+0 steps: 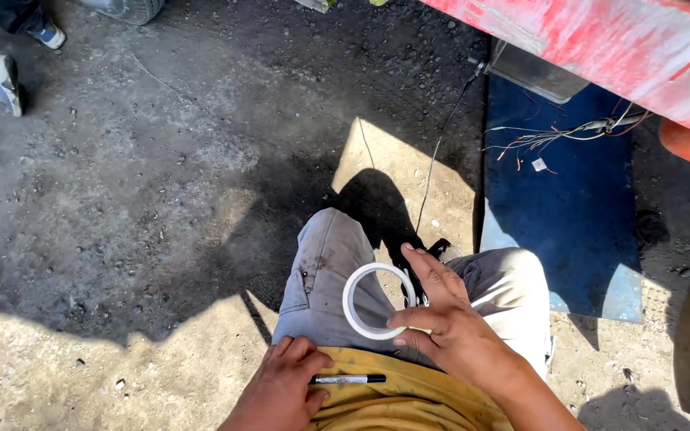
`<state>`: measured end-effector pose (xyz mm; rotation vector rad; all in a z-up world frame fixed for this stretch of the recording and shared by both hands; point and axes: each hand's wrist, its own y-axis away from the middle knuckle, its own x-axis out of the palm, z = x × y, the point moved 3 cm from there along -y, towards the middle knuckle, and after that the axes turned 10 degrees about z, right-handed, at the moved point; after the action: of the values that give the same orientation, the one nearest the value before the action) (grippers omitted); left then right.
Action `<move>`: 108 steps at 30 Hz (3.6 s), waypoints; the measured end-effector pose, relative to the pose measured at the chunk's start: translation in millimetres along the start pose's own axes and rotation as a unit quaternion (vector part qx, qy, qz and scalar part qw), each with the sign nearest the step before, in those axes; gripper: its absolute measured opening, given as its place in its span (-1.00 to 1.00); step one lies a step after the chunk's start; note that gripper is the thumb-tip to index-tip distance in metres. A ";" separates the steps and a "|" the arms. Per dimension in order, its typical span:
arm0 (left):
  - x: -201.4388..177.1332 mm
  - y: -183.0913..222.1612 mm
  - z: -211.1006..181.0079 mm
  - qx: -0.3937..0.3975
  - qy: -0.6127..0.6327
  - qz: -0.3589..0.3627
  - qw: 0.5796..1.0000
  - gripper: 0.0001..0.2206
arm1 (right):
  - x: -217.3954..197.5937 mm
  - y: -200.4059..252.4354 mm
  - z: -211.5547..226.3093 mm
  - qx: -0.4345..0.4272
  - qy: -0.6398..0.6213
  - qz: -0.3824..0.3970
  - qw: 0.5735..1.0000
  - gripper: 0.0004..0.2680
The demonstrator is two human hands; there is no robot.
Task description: The person repairs and insulates electrical wiring under a vehicle by applying electrical tape.
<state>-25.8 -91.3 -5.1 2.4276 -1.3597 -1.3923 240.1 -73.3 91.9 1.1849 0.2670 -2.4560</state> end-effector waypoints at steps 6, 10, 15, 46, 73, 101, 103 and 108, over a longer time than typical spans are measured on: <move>-66.8 7.1 -59.1 0.114 -0.030 -0.129 0.985 -0.61 | -2.1 4.6 6.2 0.009 -0.079 0.015 0.997 -0.86; -96.0 -11.1 -110.7 0.268 -0.049 -0.211 0.939 -0.84 | -7.5 4.6 10.3 -0.004 -0.241 0.007 0.970 -0.86; -98.0 -32.2 -99.0 0.293 0.254 -0.102 0.916 -0.85 | -22.6 13.1 -19.1 0.014 -0.428 -0.093 0.899 -0.52; -124.8 -55.8 -125.5 0.026 0.073 -0.032 0.996 -0.67 | -19.8 32.1 -38.1 0.105 -0.324 -0.072 0.937 -0.97; -123.4 -58.5 -125.3 0.020 0.113 -0.092 0.989 -0.86 | -27.7 18.1 -45.0 0.139 -0.444 -0.120 0.877 -0.63; -121.7 -55.6 -132.5 0.084 0.047 -0.178 0.979 -0.88 | -33.8 -7.4 -10.1 0.177 -0.254 -0.066 0.949 -0.96; -122.6 -54.8 -132.5 0.091 0.085 -0.190 0.974 -0.91 | -32.5 -7.0 -10.1 0.145 -0.277 -0.081 0.946 -0.97; -110.3 -62.1 -118.0 0.101 0.312 -0.150 0.933 -0.89 | -32.3 -4.4 -6.4 0.044 -0.227 -0.092 0.968 -0.97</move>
<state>75.7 -19.6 115.4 2.9258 -1.0375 -0.4136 260.9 -58.5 113.1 0.6167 0.1393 -2.8394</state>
